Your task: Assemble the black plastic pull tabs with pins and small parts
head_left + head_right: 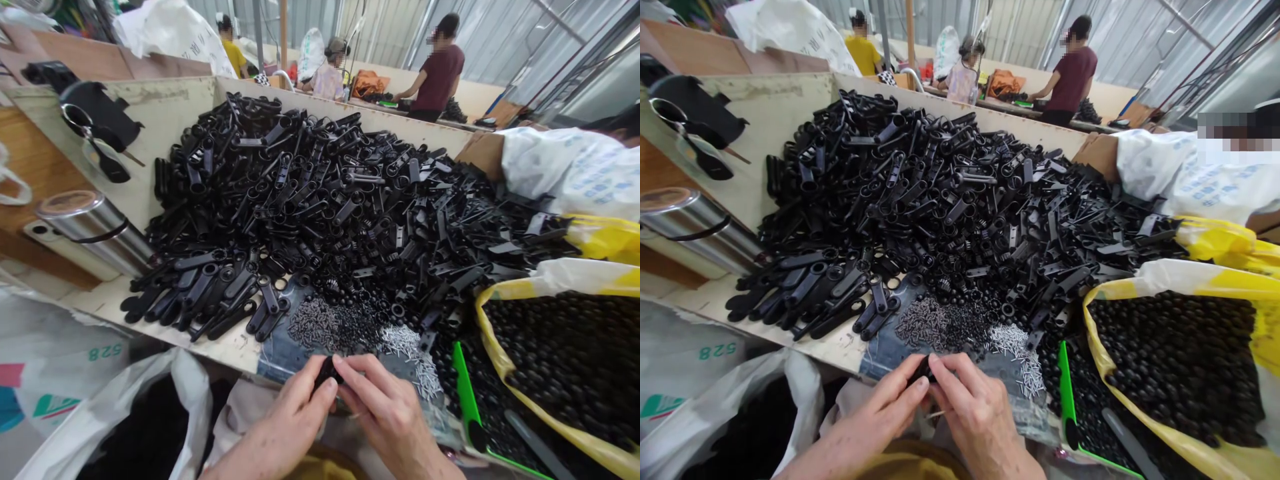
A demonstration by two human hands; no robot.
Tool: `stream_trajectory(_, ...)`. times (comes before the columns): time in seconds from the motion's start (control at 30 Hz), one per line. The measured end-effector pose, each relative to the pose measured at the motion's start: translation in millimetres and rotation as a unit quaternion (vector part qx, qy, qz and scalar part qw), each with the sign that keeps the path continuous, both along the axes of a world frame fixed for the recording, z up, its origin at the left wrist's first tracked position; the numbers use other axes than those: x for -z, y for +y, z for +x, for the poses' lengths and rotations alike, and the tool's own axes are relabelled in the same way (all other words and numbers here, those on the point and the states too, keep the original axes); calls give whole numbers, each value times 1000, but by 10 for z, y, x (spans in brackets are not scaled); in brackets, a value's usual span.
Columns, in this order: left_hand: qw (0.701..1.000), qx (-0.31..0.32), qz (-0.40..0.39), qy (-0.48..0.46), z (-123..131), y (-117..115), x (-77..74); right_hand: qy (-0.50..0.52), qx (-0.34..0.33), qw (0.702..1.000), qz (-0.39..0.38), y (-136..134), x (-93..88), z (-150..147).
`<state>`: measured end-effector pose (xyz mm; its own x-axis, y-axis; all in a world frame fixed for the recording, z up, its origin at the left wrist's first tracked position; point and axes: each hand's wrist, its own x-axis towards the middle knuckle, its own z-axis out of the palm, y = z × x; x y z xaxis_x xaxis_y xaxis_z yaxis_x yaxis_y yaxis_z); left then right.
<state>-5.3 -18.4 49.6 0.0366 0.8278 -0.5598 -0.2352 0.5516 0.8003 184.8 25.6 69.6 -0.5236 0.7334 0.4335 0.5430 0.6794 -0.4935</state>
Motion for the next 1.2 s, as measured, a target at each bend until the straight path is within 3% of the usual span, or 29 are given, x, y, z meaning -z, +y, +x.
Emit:
stream_trajectory(0.1,989,73,45,116,57,65,-149,-4,11,1000,-10,-52,44,-26)
stream_trajectory(0.17,983,100,76,132,89,99,-215,0,21,1000,-23,-84,59,-27)
stream_trajectory(0.23,988,85,68,109,92,97,-235,19,21,998,-51,-114,46,-1)
stream_trajectory(0.3,996,74,25,40,59,60,-239,63,7,990,-128,-155,20,50)
stream_trajectory(0.37,994,101,-15,-39,3,5,-260,126,-7,965,-230,-224,21,99)
stream_trajectory(0.43,990,125,9,-60,-46,-47,-300,182,-20,936,-299,-320,77,114)
stream_trajectory(0.6,978,90,146,122,-30,-109,-259,196,60,935,-288,-497,329,-30)
stream_trajectory(0.73,919,119,219,304,39,-106,-64,196,101,914,-341,-453,397,-114)
stream_trajectory(0.8,899,125,241,344,51,-85,-27,215,137,898,-360,-394,379,-106)
stream_trajectory(0.9,926,152,191,288,32,-7,-104,233,133,899,-346,-284,311,-56)
stream_trajectory(1.0,967,196,49,152,-1,90,-243,238,91,908,-331,-174,218,-8)
stream_trajectory(1.1,975,215,-56,7,-24,123,-319,237,52,908,-343,-78,136,8)
stream_trajectory(1.2,975,173,-96,-97,-44,86,-310,231,10,892,-387,-8,96,5)
